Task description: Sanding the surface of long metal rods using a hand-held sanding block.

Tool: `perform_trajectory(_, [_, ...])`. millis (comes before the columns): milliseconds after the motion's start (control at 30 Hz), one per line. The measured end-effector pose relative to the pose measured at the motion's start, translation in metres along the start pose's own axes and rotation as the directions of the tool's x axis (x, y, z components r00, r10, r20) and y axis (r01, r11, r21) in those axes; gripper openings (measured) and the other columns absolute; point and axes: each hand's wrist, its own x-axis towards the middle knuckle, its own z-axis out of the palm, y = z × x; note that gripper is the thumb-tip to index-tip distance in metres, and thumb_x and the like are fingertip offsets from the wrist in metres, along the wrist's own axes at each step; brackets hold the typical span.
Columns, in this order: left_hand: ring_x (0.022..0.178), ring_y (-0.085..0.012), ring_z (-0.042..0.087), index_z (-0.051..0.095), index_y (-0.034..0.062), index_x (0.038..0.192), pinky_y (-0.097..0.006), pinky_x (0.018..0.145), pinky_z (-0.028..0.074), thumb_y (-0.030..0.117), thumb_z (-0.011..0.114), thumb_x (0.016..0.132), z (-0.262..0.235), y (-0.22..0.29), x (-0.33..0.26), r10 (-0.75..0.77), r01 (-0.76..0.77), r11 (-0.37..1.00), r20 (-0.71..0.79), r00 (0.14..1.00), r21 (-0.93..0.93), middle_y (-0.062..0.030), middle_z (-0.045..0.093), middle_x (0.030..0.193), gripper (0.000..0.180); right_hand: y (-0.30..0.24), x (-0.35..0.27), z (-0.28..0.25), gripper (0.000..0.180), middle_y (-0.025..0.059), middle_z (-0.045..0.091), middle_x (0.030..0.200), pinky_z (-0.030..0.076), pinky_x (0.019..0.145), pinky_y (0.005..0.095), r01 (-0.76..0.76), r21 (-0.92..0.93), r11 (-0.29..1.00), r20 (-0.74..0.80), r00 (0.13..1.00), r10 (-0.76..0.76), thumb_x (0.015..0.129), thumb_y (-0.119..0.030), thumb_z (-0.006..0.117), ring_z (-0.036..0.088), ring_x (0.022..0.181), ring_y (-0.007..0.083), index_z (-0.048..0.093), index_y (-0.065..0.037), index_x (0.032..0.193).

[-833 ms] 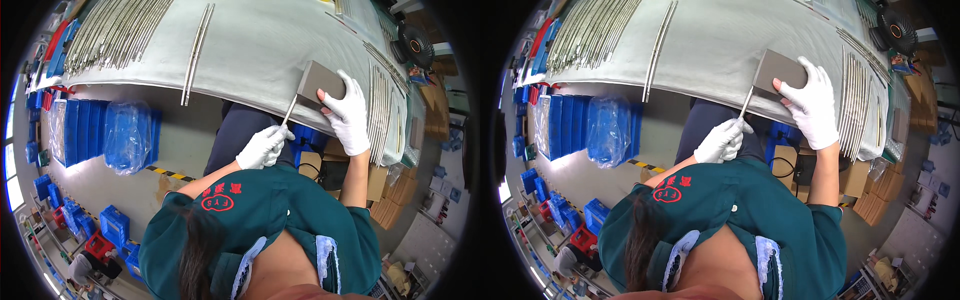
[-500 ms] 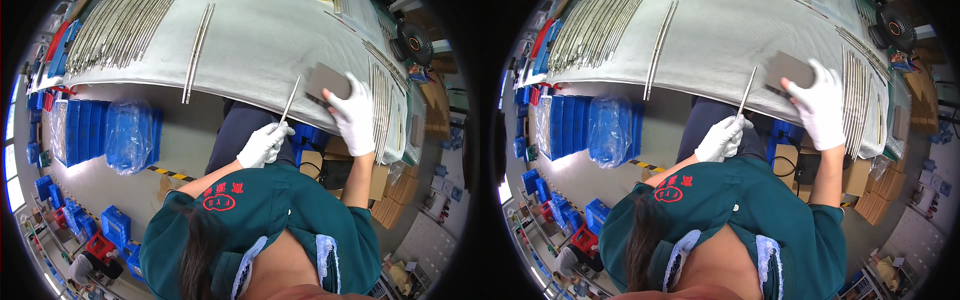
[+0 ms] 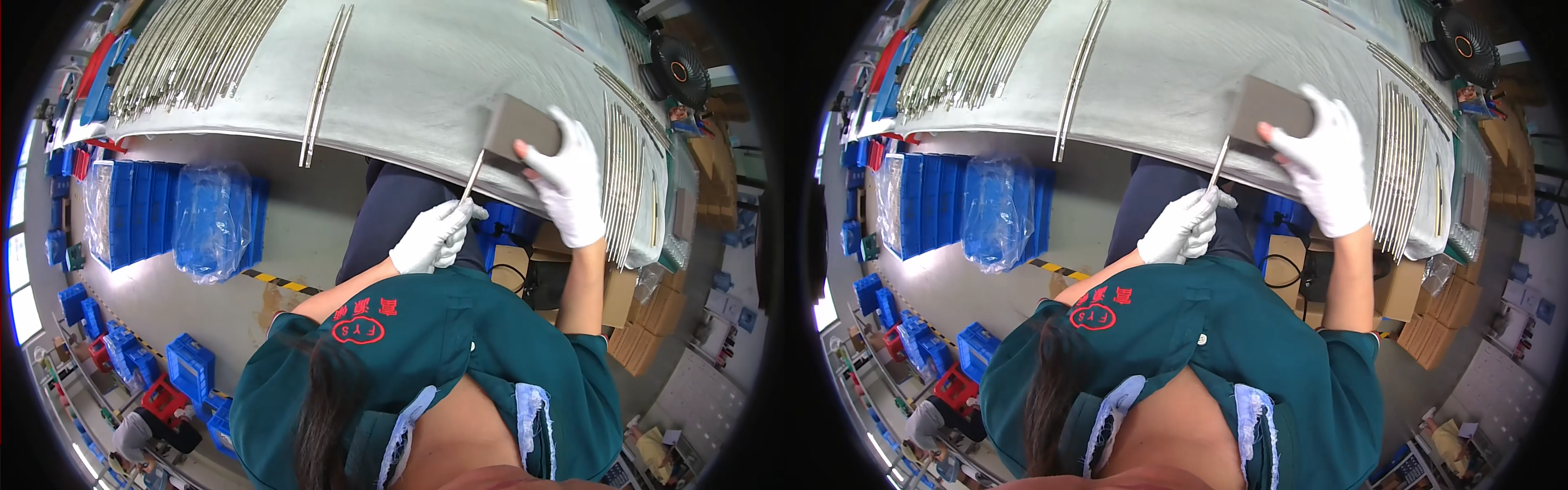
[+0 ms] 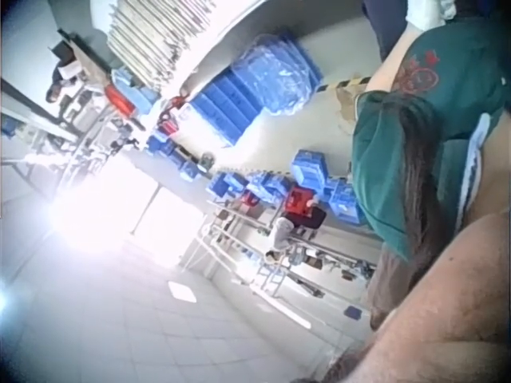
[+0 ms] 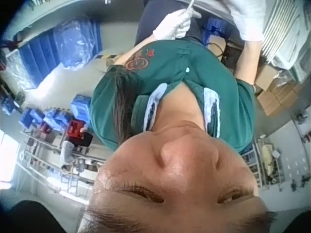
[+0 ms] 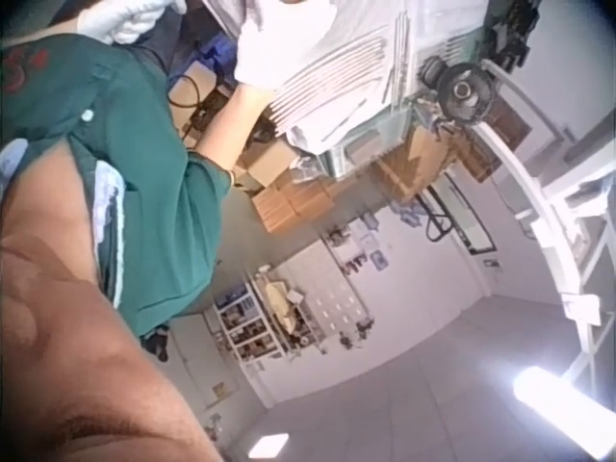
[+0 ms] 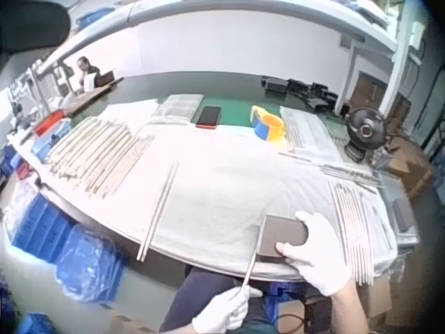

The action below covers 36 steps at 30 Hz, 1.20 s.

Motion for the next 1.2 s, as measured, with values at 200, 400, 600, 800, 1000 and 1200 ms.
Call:
perform_trajectory(200, [0.04, -0.0004, 0.025, 0.052, 0.0005, 0.107, -0.017, 0.035, 0.019, 0.037, 0.049, 0.095, 0.001, 0.0, 0.003, -0.013, 0.013, 1.0, 0.028, 1.0, -0.006, 0.0073, 0.03, 0.055, 0.039, -0.008, -0.002, -0.006, 0.047, 0.0195, 0.052, 0.116, 0.044, 0.082, 0.0399, 0.0, 0.003, 1.0, -0.064, 0.998, 0.001, 0.061, -0.006, 0.073, 0.053, 0.097, 0.0343, 0.068, -0.028, 0.102])
perform_trajectory(400, [0.041, -0.0004, 0.025, 0.052, 0.0007, 0.106, -0.017, 0.035, 0.019, 0.038, 0.048, 0.095, 0.002, 0.001, 0.001, -0.008, 0.009, 0.999, -0.02, 1.0, 0.035, 0.0071, 0.03, 0.055, 0.039, -0.016, 0.016, 0.013, 0.051, 0.0179, 0.053, 0.115, 0.044, 0.084, 0.0417, 0.067, -0.022, 0.998, -0.032, 0.997, -0.067, 0.06, -0.008, 0.074, 0.053, 0.098, 0.0338, 0.065, -0.033, 0.103])
perform_trajectory(600, [0.04, -0.0005, 0.024, 0.052, 0.002, 0.103, -0.018, 0.035, 0.019, 0.039, 0.048, 0.095, 0.003, 0.0, 0.003, -0.033, 0.033, 0.998, 0.016, 0.999, 0.055, 0.0071, 0.029, 0.055, 0.038, -0.03, 0.022, 0.01, 0.05, 0.0181, 0.053, 0.115, 0.043, 0.087, 0.0404, 0.064, -0.103, 0.993, -0.064, 0.995, -0.071, 0.062, -0.007, 0.073, 0.053, 0.1, 0.0351, 0.064, -0.033, 0.104])
perform_trajectory(800, [0.04, -0.0007, 0.024, 0.052, 0.002, 0.104, -0.018, 0.034, 0.018, 0.043, 0.046, 0.095, -0.006, -0.002, 0.003, -0.028, 0.029, 0.999, 0.051, 0.998, -0.017, 0.0073, 0.029, 0.054, 0.042, 0.007, -0.01, -0.003, 0.048, 0.0186, 0.051, 0.122, 0.041, 0.092, 0.0414, -0.082, 0.025, 0.996, 0.036, 0.996, 0.081, 0.061, -0.008, 0.074, 0.051, 0.106, 0.0353, 0.067, -0.027, 0.105])
perform_trajectory(1000, [0.038, -0.003, 0.028, 0.056, 0.0037, 0.093, -0.018, 0.033, 0.023, 0.049, 0.041, 0.094, -0.023, -0.009, 0.015, -0.066, 0.166, 0.936, 0.308, 0.949, -0.311, 0.0059, 0.031, 0.052, 0.048, 0.012, -0.039, -0.019, 0.046, 0.0212, 0.05, 0.122, 0.041, 0.089, 0.0406, -0.307, 0.186, 0.933, -0.025, 0.948, 0.316, 0.061, -0.01, 0.074, 0.05, 0.104, 0.0372, 0.068, -0.02, 0.105])
perform_trajectory(1200, [0.038, -0.0029, 0.026, 0.051, 0.007, 0.084, -0.018, 0.034, 0.022, 0.049, 0.04, 0.095, -0.019, -0.007, 0.013, -0.106, 0.155, 0.954, 0.196, 0.975, -0.257, 0.0059, 0.032, 0.054, 0.045, -0.018, 0.008, 0.003, 0.043, 0.0207, 0.051, 0.121, 0.041, 0.088, 0.0429, 0.006, -0.003, 1.0, -0.012, 1.0, -0.006, 0.063, -0.014, 0.073, 0.051, 0.098, 0.0366, 0.068, -0.025, 0.105])
